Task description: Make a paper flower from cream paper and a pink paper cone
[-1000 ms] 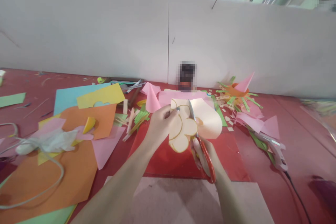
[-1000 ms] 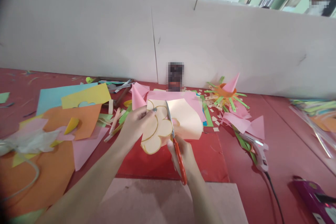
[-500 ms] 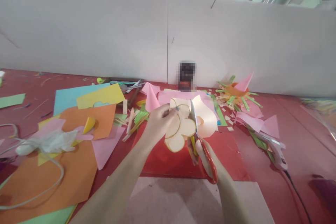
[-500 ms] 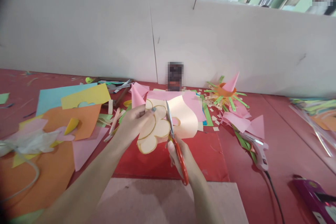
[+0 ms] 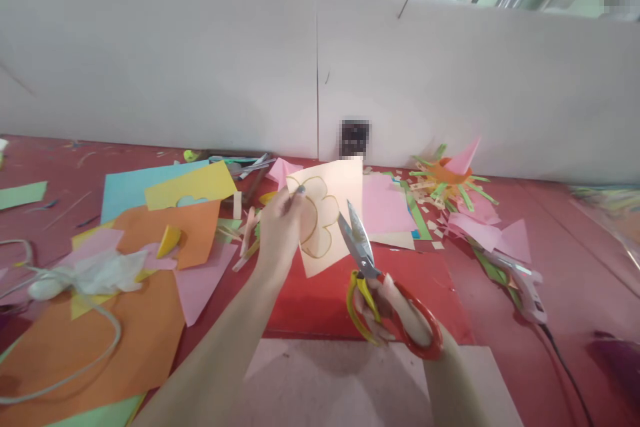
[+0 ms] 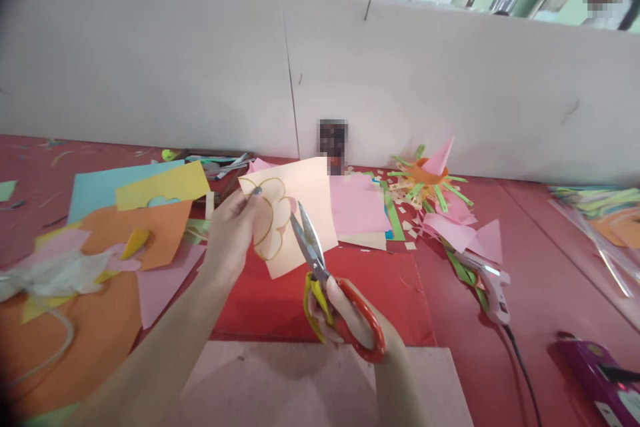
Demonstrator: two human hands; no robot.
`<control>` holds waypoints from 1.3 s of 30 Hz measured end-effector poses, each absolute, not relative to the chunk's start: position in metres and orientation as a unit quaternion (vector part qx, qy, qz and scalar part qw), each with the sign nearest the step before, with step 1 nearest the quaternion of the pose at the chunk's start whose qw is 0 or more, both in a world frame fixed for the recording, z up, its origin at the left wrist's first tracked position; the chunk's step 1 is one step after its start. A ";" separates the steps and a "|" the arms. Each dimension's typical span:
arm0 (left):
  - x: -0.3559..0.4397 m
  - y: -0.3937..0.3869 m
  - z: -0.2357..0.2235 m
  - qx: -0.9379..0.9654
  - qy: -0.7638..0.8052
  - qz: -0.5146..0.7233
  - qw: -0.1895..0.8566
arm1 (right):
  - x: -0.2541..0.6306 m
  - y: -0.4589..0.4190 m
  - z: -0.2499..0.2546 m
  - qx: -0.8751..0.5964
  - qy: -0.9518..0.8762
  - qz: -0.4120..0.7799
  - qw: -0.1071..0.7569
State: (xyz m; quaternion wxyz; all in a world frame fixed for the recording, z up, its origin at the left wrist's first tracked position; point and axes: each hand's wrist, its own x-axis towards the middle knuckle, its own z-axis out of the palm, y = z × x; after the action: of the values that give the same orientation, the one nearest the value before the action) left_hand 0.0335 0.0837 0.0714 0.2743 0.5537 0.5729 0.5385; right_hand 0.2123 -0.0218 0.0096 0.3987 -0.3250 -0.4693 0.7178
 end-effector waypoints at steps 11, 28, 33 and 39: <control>0.032 0.082 0.079 0.601 0.545 0.513 0.283 | 0.216 -0.016 0.014 -0.337 -0.486 0.699 0.402; 0.045 0.067 0.084 0.688 0.519 0.399 0.313 | 0.210 -0.016 0.013 -0.406 -0.507 0.614 0.449; 0.051 0.066 0.080 0.682 0.524 0.394 0.325 | 0.210 -0.015 0.013 -0.426 -0.512 0.590 0.456; 0.051 0.065 0.083 0.670 0.523 0.399 0.343 | 0.208 -0.015 0.020 -0.459 -0.523 0.565 0.442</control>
State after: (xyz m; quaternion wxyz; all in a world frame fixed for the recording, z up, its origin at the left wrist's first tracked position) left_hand 0.0509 0.0649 0.0827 0.3433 0.6701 0.5232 0.3992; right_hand 0.2079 -0.0151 0.0200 0.4424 -0.4592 -0.5234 0.5652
